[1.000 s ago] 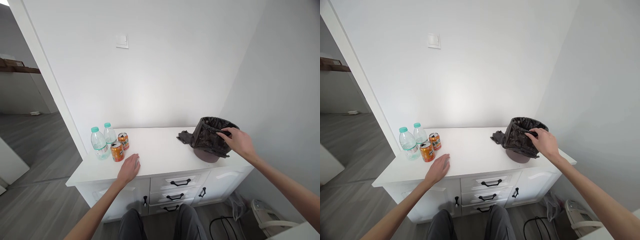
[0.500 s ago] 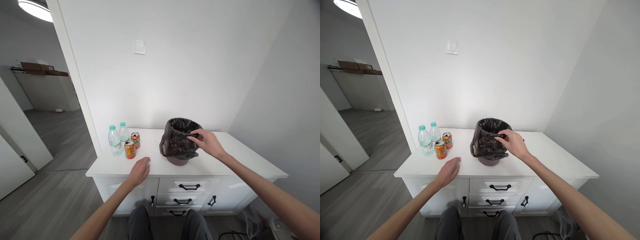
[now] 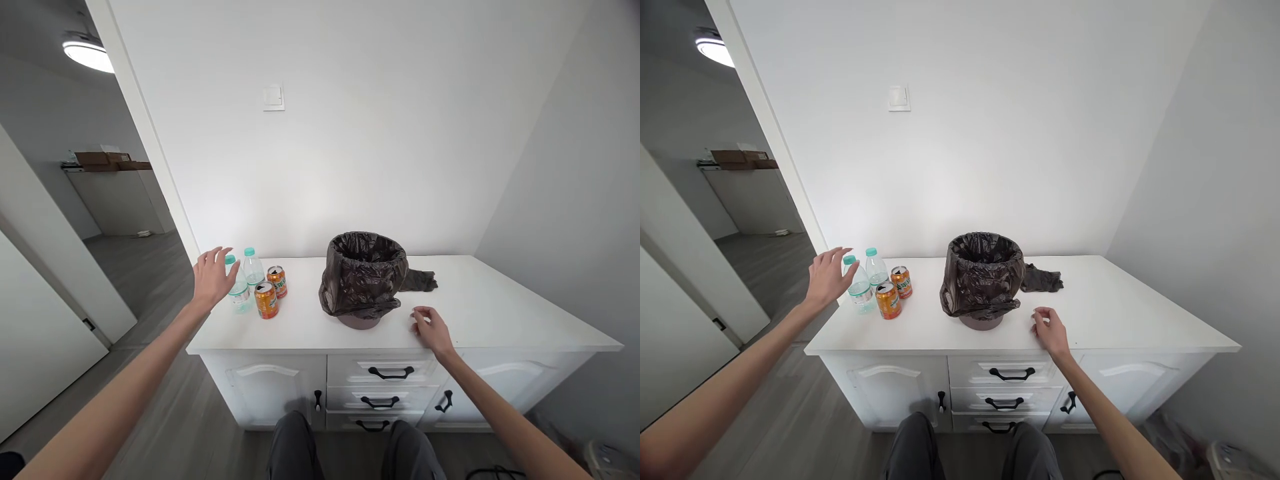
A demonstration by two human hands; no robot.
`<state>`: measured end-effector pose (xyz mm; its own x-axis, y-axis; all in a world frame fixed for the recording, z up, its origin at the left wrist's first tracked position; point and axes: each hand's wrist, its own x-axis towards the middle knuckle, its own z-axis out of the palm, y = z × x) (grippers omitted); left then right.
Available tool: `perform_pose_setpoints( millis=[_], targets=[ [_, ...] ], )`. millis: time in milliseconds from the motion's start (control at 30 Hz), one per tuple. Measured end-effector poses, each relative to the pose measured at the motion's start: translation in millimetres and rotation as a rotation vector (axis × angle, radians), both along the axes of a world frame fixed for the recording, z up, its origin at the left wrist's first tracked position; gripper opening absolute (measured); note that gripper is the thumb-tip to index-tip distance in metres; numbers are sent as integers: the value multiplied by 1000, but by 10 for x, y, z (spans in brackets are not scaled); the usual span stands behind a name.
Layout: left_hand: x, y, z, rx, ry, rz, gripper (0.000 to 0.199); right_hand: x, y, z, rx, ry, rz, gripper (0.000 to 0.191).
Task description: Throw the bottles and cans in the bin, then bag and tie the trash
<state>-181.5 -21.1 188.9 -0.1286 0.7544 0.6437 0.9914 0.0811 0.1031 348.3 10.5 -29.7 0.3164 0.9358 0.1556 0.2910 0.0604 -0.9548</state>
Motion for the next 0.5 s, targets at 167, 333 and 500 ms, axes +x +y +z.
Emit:
perform_pose_setpoints(
  millis=[167, 333, 500],
  targets=[
    [-79, 32, -38, -178, -35, 44, 49, 40, 130, -71, -8, -49, 101, 26],
    [-71, -360, 98, -83, -29, 81, 42, 98, 190, -26, -12, -106, 156, 27],
    [250, -854, 767, 429, -30, -78, 43, 111, 176, -58, 0, -153, 191, 28]
  ],
)
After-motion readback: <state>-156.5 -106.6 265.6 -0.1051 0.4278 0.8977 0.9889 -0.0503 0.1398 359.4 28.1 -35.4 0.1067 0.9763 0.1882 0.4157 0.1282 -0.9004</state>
